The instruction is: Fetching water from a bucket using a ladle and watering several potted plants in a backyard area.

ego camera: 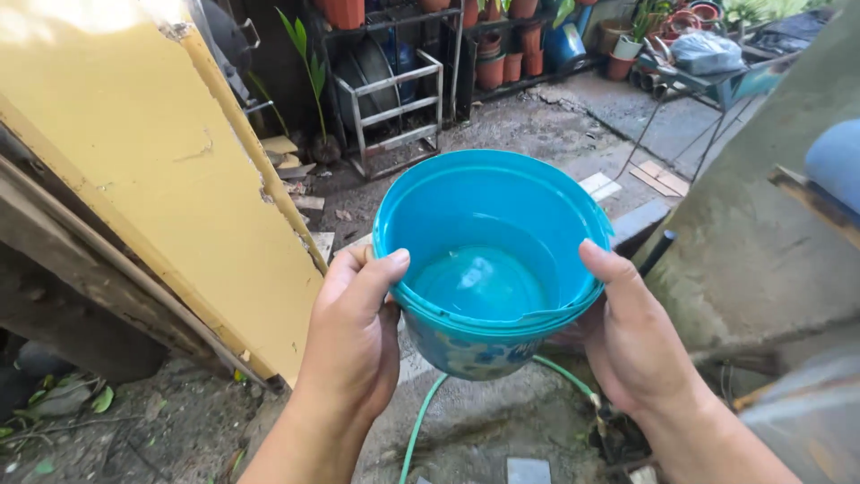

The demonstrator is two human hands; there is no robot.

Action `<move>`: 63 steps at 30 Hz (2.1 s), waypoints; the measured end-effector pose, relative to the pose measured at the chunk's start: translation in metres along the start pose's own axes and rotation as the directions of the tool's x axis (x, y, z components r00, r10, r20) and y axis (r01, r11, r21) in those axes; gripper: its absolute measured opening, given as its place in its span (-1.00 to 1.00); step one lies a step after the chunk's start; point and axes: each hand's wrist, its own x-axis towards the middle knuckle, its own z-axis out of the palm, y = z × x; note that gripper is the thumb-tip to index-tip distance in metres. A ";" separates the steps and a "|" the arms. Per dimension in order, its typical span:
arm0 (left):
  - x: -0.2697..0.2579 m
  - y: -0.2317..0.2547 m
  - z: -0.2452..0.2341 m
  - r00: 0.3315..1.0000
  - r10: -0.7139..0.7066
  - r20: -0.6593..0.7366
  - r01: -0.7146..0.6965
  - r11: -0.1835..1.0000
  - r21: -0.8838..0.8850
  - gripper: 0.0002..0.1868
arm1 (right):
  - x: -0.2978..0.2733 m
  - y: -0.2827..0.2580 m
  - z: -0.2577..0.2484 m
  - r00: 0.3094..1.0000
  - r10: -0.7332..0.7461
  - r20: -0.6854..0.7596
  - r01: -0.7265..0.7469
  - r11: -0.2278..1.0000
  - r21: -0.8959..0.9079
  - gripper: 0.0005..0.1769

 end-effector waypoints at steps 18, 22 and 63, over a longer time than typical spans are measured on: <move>0.298 -0.002 0.021 0.988 -0.151 0.024 0.146 0.979 0.143 -0.72 | 0.266 -0.023 0.003 0.975 -0.090 -0.204 0.082 0.996 -0.046 -0.29; 0.369 0.004 0.022 0.984 -0.158 0.081 0.137 0.966 0.219 -0.69 | 0.327 -0.020 0.010 0.967 -0.064 -0.247 0.070 0.997 0.016 -0.30; 0.856 -0.186 0.191 0.888 -0.435 0.146 0.368 0.865 0.342 -0.72 | 0.761 -0.126 -0.245 0.930 0.052 -0.364 -0.118 0.980 -0.160 -0.24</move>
